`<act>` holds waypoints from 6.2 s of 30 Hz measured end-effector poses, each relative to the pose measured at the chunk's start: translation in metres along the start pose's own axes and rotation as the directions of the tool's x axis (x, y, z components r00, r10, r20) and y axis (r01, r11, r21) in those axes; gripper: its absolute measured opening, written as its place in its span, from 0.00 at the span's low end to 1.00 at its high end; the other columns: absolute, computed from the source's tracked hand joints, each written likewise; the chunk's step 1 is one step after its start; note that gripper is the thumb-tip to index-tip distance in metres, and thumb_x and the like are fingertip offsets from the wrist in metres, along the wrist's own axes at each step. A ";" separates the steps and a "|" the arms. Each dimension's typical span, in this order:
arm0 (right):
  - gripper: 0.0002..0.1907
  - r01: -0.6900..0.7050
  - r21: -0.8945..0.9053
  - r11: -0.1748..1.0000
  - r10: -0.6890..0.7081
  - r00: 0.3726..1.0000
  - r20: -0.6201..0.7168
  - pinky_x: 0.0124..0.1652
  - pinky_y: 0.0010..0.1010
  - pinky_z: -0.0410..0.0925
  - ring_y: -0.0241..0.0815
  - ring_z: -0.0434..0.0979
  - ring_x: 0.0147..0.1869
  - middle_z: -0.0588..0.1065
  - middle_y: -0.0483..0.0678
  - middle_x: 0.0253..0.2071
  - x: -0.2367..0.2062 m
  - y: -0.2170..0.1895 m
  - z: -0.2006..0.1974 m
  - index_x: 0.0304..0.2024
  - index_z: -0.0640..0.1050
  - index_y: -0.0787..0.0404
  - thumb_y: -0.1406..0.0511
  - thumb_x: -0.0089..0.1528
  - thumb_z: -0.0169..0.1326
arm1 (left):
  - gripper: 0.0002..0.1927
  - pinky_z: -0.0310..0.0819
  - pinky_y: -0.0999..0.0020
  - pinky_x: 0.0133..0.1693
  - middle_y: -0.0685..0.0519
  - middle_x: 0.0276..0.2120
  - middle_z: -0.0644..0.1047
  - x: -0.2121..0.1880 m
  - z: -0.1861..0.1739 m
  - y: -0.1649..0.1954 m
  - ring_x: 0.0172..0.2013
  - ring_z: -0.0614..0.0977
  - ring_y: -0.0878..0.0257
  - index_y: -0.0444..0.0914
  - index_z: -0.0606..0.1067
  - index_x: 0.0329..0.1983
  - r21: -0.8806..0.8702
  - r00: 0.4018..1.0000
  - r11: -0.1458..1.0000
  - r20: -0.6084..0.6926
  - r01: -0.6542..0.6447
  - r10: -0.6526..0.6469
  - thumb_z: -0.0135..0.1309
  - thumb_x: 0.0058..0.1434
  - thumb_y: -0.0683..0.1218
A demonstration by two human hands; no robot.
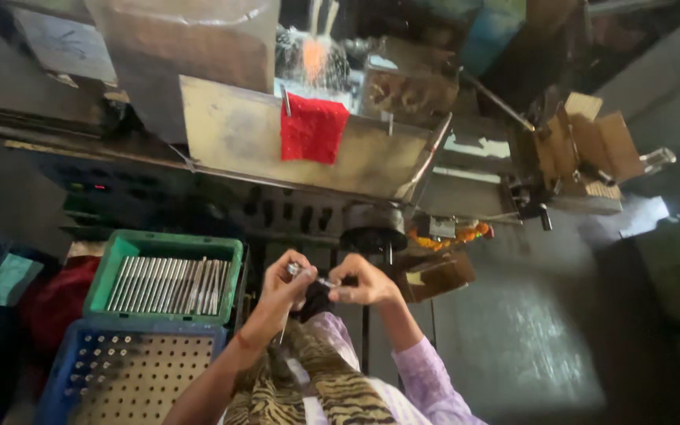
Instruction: The person repeatedly picks up small metal rods from a green tray, presses each rod against a rotating grinding wheel while water flows over it, then places the rod back into the tray. The cycle continues throughout the clip.
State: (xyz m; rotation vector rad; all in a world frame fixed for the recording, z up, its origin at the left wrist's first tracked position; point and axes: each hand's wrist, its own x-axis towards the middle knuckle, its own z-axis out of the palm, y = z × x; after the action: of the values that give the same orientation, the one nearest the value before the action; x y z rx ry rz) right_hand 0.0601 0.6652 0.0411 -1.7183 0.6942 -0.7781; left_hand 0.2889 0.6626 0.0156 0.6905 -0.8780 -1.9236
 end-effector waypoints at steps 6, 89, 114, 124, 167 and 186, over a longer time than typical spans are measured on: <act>0.23 0.044 0.197 0.979 -0.030 0.997 -0.073 0.24 0.31 0.53 0.33 0.58 0.22 0.63 0.42 0.17 0.005 0.059 0.015 0.19 0.66 0.62 0.61 0.61 0.64 | 0.07 0.52 0.78 0.24 0.65 0.24 0.66 0.004 -0.007 0.001 0.23 0.63 0.77 0.39 0.73 0.36 0.172 0.995 0.985 -0.084 -0.032 0.047 0.61 0.65 0.42; 0.32 -0.989 -0.133 0.057 -0.190 0.120 -0.974 0.40 0.63 0.70 0.74 0.78 0.38 0.78 0.67 0.31 -0.013 0.207 -0.710 0.32 0.83 0.64 0.48 0.74 0.41 | 0.27 0.68 0.61 0.24 0.55 0.38 0.71 0.840 -0.023 0.093 0.26 0.74 0.60 0.54 0.60 0.56 -0.112 0.728 0.990 -0.685 -0.084 -0.016 0.57 0.57 0.45; 0.32 -0.992 -0.116 0.041 -0.233 0.103 -0.967 0.38 0.63 0.70 0.74 0.78 0.37 0.77 0.68 0.31 -0.003 0.213 -0.708 0.31 0.83 0.64 0.48 0.75 0.43 | 0.22 0.72 0.59 0.30 0.54 0.41 0.72 0.855 -0.045 0.094 0.29 0.74 0.60 0.50 0.65 0.62 -0.112 0.788 0.987 -0.616 -0.114 0.021 0.51 0.65 0.47; 0.31 -0.995 -0.094 0.037 -0.271 0.081 -0.959 0.38 0.62 0.71 0.74 0.79 0.37 0.77 0.67 0.31 -0.006 0.219 -0.703 0.32 0.83 0.63 0.48 0.75 0.43 | 0.20 0.72 0.51 0.32 0.50 0.40 0.71 0.857 -0.044 0.095 0.32 0.76 0.54 0.53 0.60 0.52 -0.297 0.860 0.943 -0.510 -0.153 -0.021 0.50 0.63 0.38; 0.29 -0.977 -0.145 0.158 -0.098 0.131 -0.987 0.44 0.63 0.67 0.76 0.77 0.44 0.78 0.69 0.38 -0.014 0.214 -0.690 0.41 0.80 0.66 0.48 0.74 0.41 | 0.33 0.71 0.36 0.52 0.50 0.52 0.68 0.855 -0.052 0.106 0.46 0.75 0.54 0.49 0.59 0.61 -0.430 0.786 0.747 -0.585 -0.507 0.197 0.57 0.59 0.33; 0.25 -0.299 0.651 0.698 0.446 -0.529 -0.721 0.40 0.43 0.69 0.55 0.75 0.43 0.72 0.63 0.45 -0.061 0.257 -0.487 0.59 0.73 0.68 0.54 0.71 0.55 | 0.16 0.67 0.66 0.33 0.57 0.38 0.69 0.847 -0.001 0.148 0.32 0.69 0.67 0.43 0.68 0.51 -0.206 0.621 0.769 -0.728 -0.605 0.292 0.59 0.63 0.42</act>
State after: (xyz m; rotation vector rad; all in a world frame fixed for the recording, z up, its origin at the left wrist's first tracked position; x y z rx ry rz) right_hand -0.3774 0.3630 -0.1138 0.1285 2.3173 -1.4920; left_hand -0.0215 -0.1391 0.0320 0.7072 -0.1139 -1.1776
